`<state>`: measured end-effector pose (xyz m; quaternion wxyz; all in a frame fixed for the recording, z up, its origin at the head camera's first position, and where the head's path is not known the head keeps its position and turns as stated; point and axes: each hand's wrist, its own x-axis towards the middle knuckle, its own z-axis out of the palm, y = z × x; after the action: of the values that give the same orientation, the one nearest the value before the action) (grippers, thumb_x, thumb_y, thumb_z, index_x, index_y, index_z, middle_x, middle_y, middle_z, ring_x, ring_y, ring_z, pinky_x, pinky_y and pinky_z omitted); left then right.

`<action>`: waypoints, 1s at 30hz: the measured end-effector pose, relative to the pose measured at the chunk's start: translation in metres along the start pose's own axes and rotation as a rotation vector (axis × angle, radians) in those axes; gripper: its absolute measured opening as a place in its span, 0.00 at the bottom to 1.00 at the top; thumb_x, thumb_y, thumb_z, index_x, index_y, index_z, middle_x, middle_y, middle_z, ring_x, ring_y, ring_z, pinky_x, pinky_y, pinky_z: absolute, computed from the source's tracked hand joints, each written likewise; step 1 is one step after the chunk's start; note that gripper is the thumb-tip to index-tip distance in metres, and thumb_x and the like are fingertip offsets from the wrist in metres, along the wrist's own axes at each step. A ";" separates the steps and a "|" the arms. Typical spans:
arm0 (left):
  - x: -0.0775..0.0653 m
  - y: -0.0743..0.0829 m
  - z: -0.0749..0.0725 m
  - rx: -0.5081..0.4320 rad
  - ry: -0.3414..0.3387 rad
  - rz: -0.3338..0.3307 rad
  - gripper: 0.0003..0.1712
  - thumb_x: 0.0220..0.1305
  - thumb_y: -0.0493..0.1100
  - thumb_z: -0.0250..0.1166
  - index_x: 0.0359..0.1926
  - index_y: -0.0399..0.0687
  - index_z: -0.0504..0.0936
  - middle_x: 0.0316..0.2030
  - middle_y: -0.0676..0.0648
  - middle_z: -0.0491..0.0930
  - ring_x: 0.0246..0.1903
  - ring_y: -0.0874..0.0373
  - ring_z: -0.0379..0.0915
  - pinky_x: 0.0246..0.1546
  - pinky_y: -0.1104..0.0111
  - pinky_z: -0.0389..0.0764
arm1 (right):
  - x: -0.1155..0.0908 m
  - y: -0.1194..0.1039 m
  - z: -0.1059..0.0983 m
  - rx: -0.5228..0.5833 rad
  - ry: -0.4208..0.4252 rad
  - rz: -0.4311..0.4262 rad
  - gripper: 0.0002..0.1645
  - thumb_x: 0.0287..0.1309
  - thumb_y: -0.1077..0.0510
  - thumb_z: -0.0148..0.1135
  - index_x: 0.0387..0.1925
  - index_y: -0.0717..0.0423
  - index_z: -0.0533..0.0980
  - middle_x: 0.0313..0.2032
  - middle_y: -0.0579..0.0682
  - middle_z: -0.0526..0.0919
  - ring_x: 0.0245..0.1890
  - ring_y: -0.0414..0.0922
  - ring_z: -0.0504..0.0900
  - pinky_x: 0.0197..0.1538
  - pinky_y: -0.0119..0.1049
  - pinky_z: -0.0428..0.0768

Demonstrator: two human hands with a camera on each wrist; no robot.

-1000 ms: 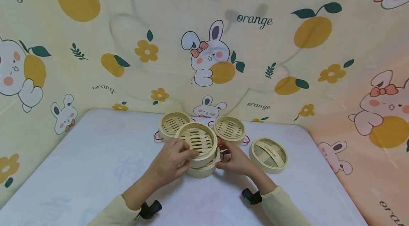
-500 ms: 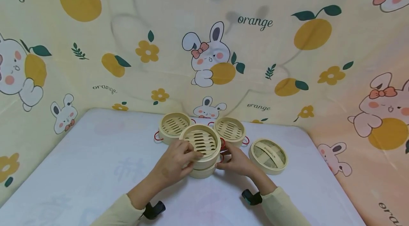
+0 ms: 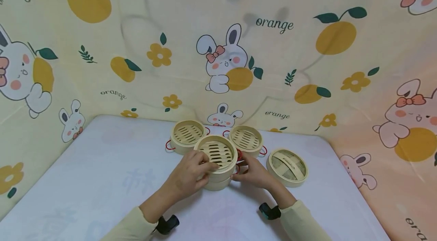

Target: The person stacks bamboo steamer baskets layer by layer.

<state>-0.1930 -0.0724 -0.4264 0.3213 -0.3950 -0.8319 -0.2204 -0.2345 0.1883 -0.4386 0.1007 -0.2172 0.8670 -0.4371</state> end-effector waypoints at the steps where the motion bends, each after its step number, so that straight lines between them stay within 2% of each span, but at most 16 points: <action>1: 0.000 0.000 0.000 0.002 -0.001 0.002 0.19 0.43 0.37 0.70 0.40 0.59 0.86 0.34 0.55 0.72 0.40 0.60 0.67 0.44 0.65 0.69 | 0.000 0.000 0.000 0.003 0.000 -0.001 0.44 0.45 0.55 0.75 0.64 0.55 0.65 0.55 0.56 0.78 0.54 0.56 0.78 0.46 0.44 0.83; 14: 0.002 0.001 0.002 -0.001 -0.017 -0.009 0.19 0.43 0.37 0.70 0.40 0.59 0.86 0.33 0.55 0.72 0.38 0.60 0.65 0.42 0.67 0.68 | -0.001 0.003 0.001 0.015 -0.013 -0.007 0.46 0.47 0.55 0.74 0.66 0.53 0.63 0.55 0.55 0.77 0.53 0.54 0.78 0.45 0.44 0.82; 20: 0.005 0.003 0.001 0.009 -0.029 -0.017 0.18 0.43 0.38 0.70 0.39 0.60 0.86 0.34 0.55 0.72 0.37 0.60 0.66 0.40 0.68 0.68 | -0.001 0.005 0.001 0.013 -0.016 -0.028 0.45 0.47 0.55 0.74 0.66 0.56 0.63 0.54 0.58 0.77 0.53 0.57 0.78 0.44 0.45 0.83; 26: 0.005 0.003 0.000 0.010 -0.019 -0.016 0.19 0.42 0.37 0.69 0.39 0.58 0.86 0.33 0.55 0.73 0.38 0.59 0.66 0.43 0.66 0.69 | -0.001 0.004 0.003 0.038 -0.013 -0.006 0.48 0.47 0.56 0.74 0.68 0.53 0.59 0.56 0.57 0.76 0.57 0.57 0.75 0.43 0.40 0.81; 30: 0.005 0.003 0.000 0.012 -0.016 -0.010 0.19 0.40 0.39 0.70 0.40 0.57 0.86 0.33 0.55 0.72 0.39 0.59 0.67 0.45 0.65 0.69 | 0.000 0.003 0.005 0.063 0.007 -0.014 0.53 0.44 0.58 0.75 0.69 0.53 0.55 0.57 0.57 0.75 0.59 0.56 0.72 0.48 0.45 0.81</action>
<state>-0.1936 -0.0677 -0.4225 0.3161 -0.3904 -0.8378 -0.2140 -0.2335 0.1859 -0.4443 0.1014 -0.2184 0.8516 -0.4657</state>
